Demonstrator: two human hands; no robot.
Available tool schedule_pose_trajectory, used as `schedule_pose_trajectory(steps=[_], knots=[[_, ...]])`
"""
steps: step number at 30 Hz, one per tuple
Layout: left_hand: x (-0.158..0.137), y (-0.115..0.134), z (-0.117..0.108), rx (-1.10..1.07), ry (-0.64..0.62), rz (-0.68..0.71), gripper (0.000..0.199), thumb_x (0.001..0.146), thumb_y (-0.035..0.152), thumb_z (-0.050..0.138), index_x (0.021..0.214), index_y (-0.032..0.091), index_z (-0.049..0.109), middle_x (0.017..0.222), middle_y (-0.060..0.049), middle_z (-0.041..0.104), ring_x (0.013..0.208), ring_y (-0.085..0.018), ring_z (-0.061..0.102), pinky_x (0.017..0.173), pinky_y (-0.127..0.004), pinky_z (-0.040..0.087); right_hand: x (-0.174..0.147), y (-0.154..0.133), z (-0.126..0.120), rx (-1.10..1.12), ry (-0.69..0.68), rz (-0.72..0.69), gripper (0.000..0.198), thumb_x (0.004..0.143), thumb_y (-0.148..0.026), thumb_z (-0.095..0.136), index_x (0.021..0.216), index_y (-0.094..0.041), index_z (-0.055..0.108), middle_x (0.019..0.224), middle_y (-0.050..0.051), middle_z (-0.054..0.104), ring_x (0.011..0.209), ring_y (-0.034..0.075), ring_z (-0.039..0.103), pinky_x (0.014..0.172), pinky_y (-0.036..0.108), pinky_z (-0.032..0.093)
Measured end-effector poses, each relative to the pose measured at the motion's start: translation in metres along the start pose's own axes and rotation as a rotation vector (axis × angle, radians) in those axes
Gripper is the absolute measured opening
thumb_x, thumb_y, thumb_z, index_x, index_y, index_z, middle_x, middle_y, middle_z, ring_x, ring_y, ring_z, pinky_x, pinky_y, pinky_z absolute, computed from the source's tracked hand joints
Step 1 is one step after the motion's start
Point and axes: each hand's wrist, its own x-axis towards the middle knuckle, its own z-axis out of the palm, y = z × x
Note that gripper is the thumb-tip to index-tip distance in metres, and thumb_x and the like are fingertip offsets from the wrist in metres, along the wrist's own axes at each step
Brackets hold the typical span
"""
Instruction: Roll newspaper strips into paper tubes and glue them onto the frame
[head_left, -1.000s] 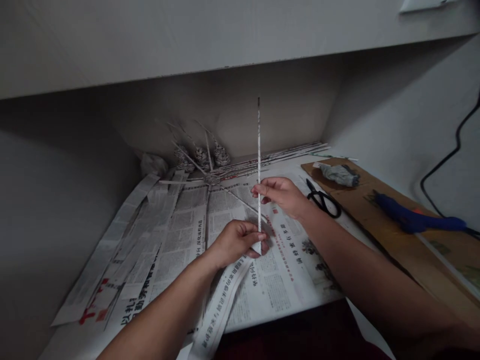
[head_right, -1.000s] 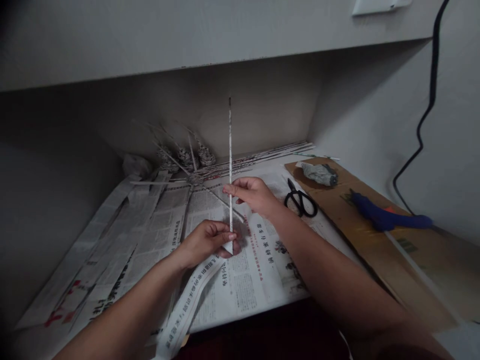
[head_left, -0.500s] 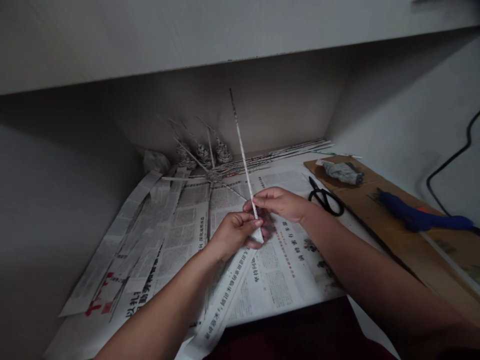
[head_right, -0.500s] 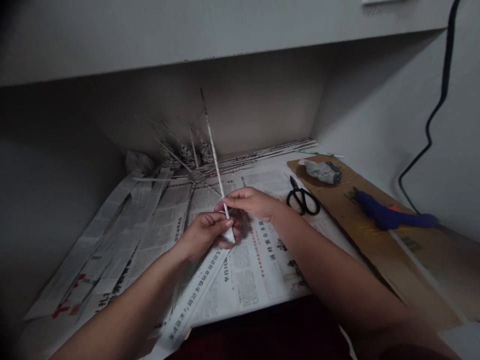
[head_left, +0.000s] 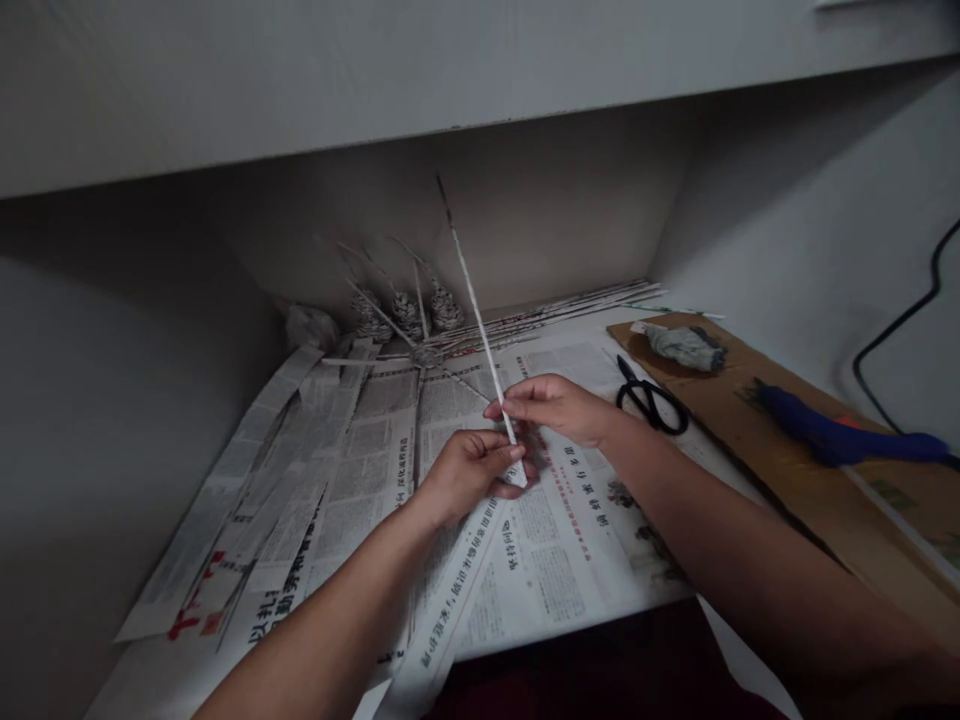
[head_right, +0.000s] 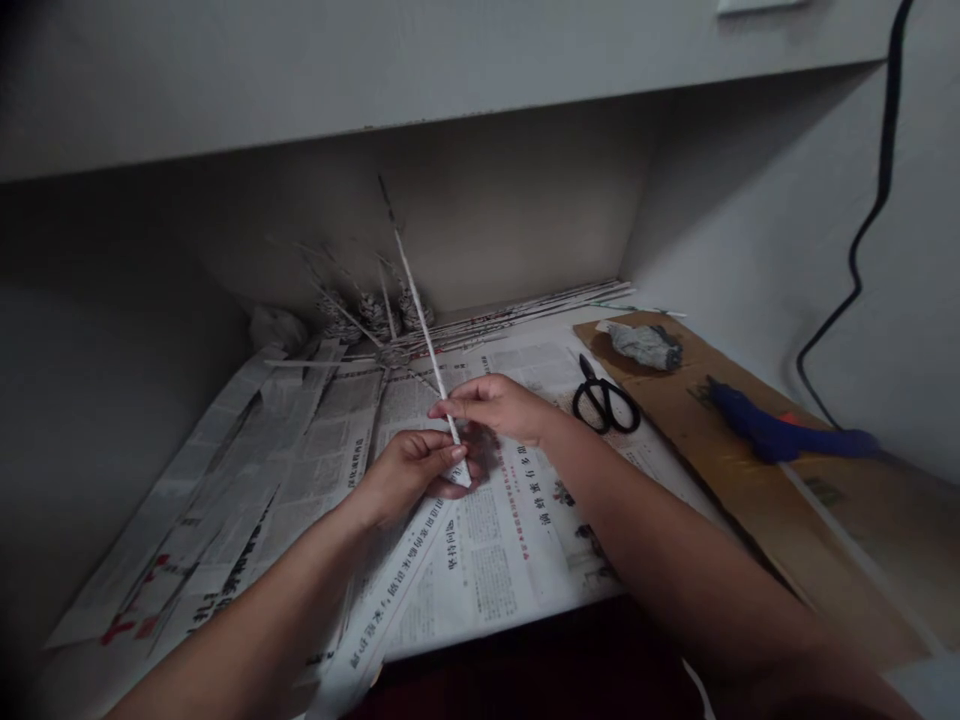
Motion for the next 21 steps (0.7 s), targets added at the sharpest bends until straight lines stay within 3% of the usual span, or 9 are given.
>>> schedule_pose_trajectory(steps=[2, 7, 12, 18, 21], knots=[[0.0004, -0.0009, 0.0002, -0.004, 0.001, 0.008, 0.034, 0.073, 0.042, 0.067, 0.084, 0.01, 0.067, 0.083, -0.011, 0.067, 0.078, -0.019, 0.063, 0.066, -0.031, 0.054, 0.0008, 0.0022, -0.0009, 0.006, -0.042, 0.028, 0.037, 0.073, -0.046, 0.068, 0.091, -0.013, 0.069, 0.063, 0.001, 0.062, 0.048, 0.008, 0.05, 0.044, 0.02, 0.036], [0.0003, -0.0006, 0.0015, 0.018, -0.007, -0.003, 0.031, 0.075, 0.039, 0.066, 0.085, 0.01, 0.067, 0.082, -0.01, 0.066, 0.077, -0.017, 0.062, 0.066, -0.03, 0.054, 0.0039, 0.0047, -0.0001, 0.043, 0.143, -0.047, 0.03, 0.065, -0.039, 0.076, 0.068, -0.013, 0.063, 0.058, -0.003, 0.055, 0.049, 0.005, 0.046, 0.045, 0.018, 0.034], [0.0005, -0.0001, 0.0005, -0.011, 0.007, 0.007, 0.031, 0.075, 0.039, 0.066, 0.086, 0.009, 0.066, 0.083, -0.01, 0.066, 0.077, -0.019, 0.063, 0.067, -0.033, 0.055, 0.0009, 0.0033, -0.0012, 0.021, -0.072, 0.038, 0.037, 0.076, -0.046, 0.064, 0.092, -0.013, 0.067, 0.061, 0.0, 0.061, 0.047, 0.008, 0.05, 0.044, 0.02, 0.036], [0.001, -0.0023, 0.0, 0.0, -0.017, 0.003, 0.034, 0.074, 0.038, 0.068, 0.09, 0.009, 0.068, 0.083, -0.01, 0.066, 0.078, -0.018, 0.063, 0.068, -0.033, 0.055, 0.0033, 0.0055, 0.0, 0.016, 0.08, -0.004, 0.031, 0.069, -0.041, 0.073, 0.074, -0.012, 0.064, 0.056, -0.002, 0.057, 0.044, 0.005, 0.047, 0.042, 0.018, 0.034], [0.0011, -0.0024, 0.0001, -0.009, -0.02, -0.003, 0.034, 0.074, 0.038, 0.068, 0.091, 0.009, 0.067, 0.084, -0.01, 0.066, 0.078, -0.019, 0.064, 0.069, -0.034, 0.055, 0.0024, 0.0049, -0.0029, 0.019, -0.045, 0.023, 0.034, 0.075, -0.044, 0.067, 0.085, -0.012, 0.066, 0.057, -0.002, 0.058, 0.045, 0.006, 0.048, 0.043, 0.019, 0.035]])
